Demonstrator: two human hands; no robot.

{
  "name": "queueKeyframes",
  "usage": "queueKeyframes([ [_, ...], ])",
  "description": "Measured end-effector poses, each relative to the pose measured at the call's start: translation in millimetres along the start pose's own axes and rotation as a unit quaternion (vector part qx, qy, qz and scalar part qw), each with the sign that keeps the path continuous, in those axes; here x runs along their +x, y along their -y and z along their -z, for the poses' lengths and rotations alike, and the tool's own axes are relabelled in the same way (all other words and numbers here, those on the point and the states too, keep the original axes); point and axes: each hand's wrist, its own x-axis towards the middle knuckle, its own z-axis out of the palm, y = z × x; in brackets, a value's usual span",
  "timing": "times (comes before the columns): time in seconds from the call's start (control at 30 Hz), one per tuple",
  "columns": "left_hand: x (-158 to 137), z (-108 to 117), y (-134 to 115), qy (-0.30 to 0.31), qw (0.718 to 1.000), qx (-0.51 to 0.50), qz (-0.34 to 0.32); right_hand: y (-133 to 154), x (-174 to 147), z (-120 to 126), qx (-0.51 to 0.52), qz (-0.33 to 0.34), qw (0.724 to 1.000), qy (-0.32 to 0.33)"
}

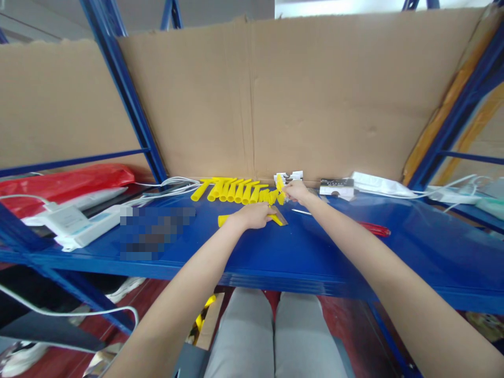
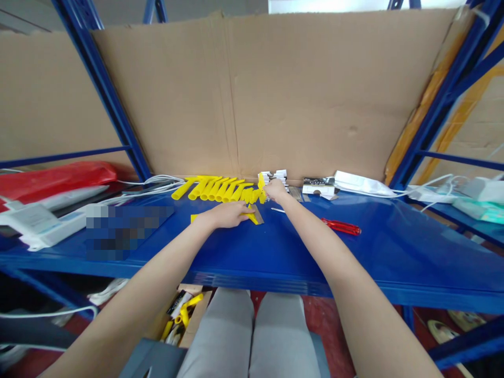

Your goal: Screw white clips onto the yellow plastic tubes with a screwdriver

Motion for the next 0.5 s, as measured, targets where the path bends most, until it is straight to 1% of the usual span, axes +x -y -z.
queueKeyframes([
  [0.1,0.8,-0.7,0.9,-0.001,1.0,-0.019,-0.005,-3.4,-17.4,8.1,0.097,0.023,0.995,0.002],
  [0.17,1.6,-1.3,1.5,-0.004,0.999,-0.032,-0.007,-6.0,-28.1,11.9,0.189,0.048,0.981,0.02],
  [0.23,2.9,-2.2,2.5,-0.004,0.999,-0.037,-0.008,-8.5,-35.0,14.7,0.241,0.068,0.967,0.036],
  [0.33,5.7,-4.1,5.3,-0.006,0.999,-0.042,-0.017,-10.8,-37.5,16.7,0.249,0.077,0.965,0.022],
  [0.47,7.9,-5.1,7.8,-0.01,0.998,-0.053,-0.038,-10.8,-37.2,15.3,0.241,0.085,0.966,-0.048],
  [0.5,7.8,-4.9,7.8,-0.01,0.998,-0.054,-0.038,-10.3,-38.3,14.6,0.245,0.083,0.964,-0.055],
])
